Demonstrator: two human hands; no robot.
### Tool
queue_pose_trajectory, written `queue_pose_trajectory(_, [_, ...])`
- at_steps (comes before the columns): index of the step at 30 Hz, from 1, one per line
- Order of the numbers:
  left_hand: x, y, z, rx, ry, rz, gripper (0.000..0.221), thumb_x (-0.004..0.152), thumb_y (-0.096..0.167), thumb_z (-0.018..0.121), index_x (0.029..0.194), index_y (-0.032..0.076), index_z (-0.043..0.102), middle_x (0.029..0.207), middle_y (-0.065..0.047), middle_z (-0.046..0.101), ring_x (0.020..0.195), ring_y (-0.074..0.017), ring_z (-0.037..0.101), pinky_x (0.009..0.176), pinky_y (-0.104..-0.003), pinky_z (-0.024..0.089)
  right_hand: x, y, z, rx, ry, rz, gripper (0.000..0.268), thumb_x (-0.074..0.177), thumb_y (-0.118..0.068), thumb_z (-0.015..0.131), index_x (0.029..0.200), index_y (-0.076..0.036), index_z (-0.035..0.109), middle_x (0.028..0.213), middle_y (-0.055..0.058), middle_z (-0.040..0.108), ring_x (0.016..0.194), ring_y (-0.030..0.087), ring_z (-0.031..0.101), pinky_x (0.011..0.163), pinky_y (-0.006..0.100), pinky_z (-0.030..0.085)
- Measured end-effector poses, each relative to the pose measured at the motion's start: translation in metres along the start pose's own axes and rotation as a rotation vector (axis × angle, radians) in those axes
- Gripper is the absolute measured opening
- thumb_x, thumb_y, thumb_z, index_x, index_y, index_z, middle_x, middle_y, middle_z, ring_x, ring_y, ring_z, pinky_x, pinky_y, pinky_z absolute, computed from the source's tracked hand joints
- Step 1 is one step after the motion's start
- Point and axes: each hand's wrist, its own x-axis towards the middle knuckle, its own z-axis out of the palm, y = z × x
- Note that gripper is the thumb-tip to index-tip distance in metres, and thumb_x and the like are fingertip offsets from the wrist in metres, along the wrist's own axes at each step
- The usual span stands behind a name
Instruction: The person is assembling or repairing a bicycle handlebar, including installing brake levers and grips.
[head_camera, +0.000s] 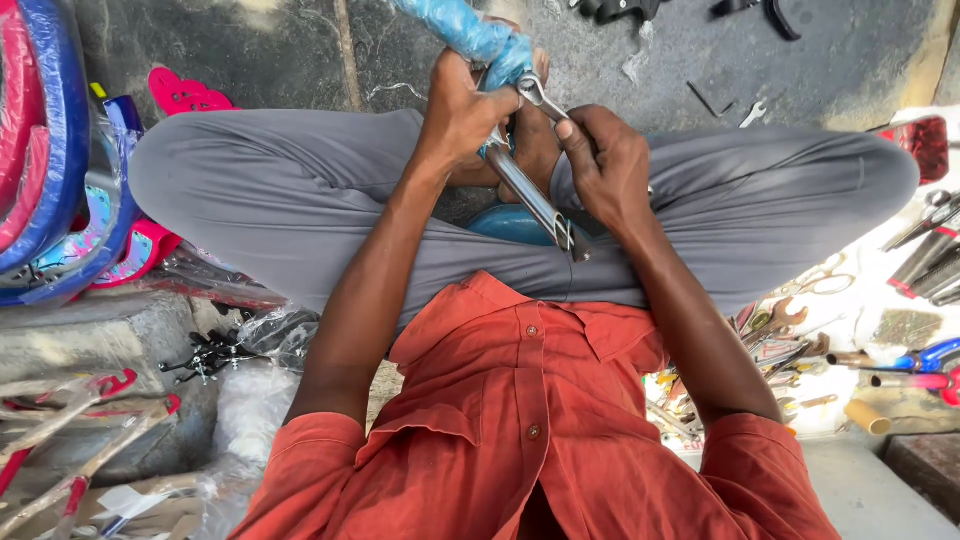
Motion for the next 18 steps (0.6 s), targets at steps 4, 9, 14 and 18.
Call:
queue_pose_trajectory(4, [0.002, -0.010, -0.007, -0.163, -0.111, -0.117, 0.043, 0.081, -0.001, 0.069, 0.123, -0.003, 0.063, 0.094, -0.007, 0.068, 0.071, -0.0121, 0.066, 0.060, -0.030, 0.057, 0.009, 0.032, 0.020, -0.084, 0.073, -0.130, 0.026, 0.111, -0.024, 0.061, 0.105, 0.001, 0.065, 0.089, 0.017, 0.064, 0.080, 0.030, 0.063, 0.072, 0.041, 0.047])
queue_pose_trajectory(9, [0.003, -0.016, 0.016, -0.199, -0.033, -0.160, 0.029, 0.088, 0.021, 0.079, 0.105, -0.002, 0.075, 0.077, -0.005, 0.069, 0.059, -0.0120, 0.064, 0.049, -0.032, 0.053, 0.013, 0.040, -0.011, 0.031, -0.097, -0.157, 0.033, 0.114, -0.030, 0.055, 0.105, 0.001, 0.061, 0.090, 0.020, 0.059, 0.079, 0.034, 0.057, 0.074, 0.042, 0.047])
queue_pose_trajectory(14, [0.008, -0.010, 0.029, 0.271, -0.023, 0.046, 0.069, 0.090, 0.079, 0.052, 0.101, 0.016, 0.078, 0.067, -0.005, 0.071, 0.056, -0.0175, 0.070, 0.055, -0.037, 0.055, 0.044, 0.102, -0.042, -0.506, -0.397, -0.062, 0.052, 0.116, -0.046, 0.034, 0.105, -0.008, 0.068, 0.081, 0.022, 0.070, 0.083, 0.045, 0.066, 0.081, 0.055, 0.050])
queue_pose_trajectory(18, [0.010, -0.005, 0.023, 0.236, -0.011, -0.008, 0.068, 0.083, 0.077, 0.059, 0.098, 0.014, 0.079, 0.073, -0.007, 0.072, 0.062, -0.0199, 0.069, 0.054, -0.039, 0.055, 0.106, 0.206, -0.064, -0.786, -0.500, -0.360, 0.050, 0.109, -0.046, 0.041, 0.120, -0.011, 0.073, 0.080, 0.018, 0.072, 0.061, 0.033, 0.071, 0.056, 0.043, 0.055])
